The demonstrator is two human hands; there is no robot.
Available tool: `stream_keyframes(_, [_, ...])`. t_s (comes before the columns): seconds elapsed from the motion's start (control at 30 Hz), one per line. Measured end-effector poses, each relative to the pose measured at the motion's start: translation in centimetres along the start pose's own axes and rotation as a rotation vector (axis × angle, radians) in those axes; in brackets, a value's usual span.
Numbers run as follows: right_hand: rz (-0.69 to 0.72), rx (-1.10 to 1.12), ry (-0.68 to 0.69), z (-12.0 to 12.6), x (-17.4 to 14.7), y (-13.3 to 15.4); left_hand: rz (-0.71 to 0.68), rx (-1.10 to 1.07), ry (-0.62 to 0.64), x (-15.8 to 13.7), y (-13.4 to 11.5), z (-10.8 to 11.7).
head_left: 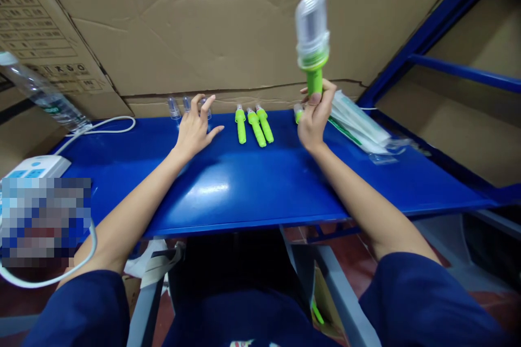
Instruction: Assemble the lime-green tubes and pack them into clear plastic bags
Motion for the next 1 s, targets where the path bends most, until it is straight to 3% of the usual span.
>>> stream_keyframes(0.1, [-0.214,0.211,-0.173,0.2,0.1,-2.3,0.027,0.021,0.026,-0.2,0.3,-0.3])
stream_keyframes(0.13, [-0.260,0.264,-0.164,-0.2,0.2,-2.9,0.036,0.024,0.036,-0.2,0.4,-0.4])
stream_keyframes(0.3, [-0.446,0.370,-0.007,-2.1,0.2,-5.6,0.070,0.021,0.087,-0.4,0.9,-0.7])
stream_keyframes(0.47, [-0.546,0.300,0.162,-2.1,-0.3,-5.9,0.084,0.027,0.135,-0.4,1.0,-0.9])
stream_keyframes(0.73, [-0.505,-0.081,0.488,-1.7,-0.7,-4.4,0.081,0.039,0.136,-0.5,1.1,-1.3])
stream_keyframes(1.0, [-0.418,-0.302,0.532,-3.1,-1.2,-8.2,0.083,0.091,0.169,-0.7,1.0,-1.7])
Point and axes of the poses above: each hand's wrist, its own x-axis towards the middle knuckle, its own z-axis out of the back of the hand, y = z × x, the point moved 8 cm from there along x, towards the middle knuckle, and after that the axes turned 1 degree about x, right-handed, at the moved point
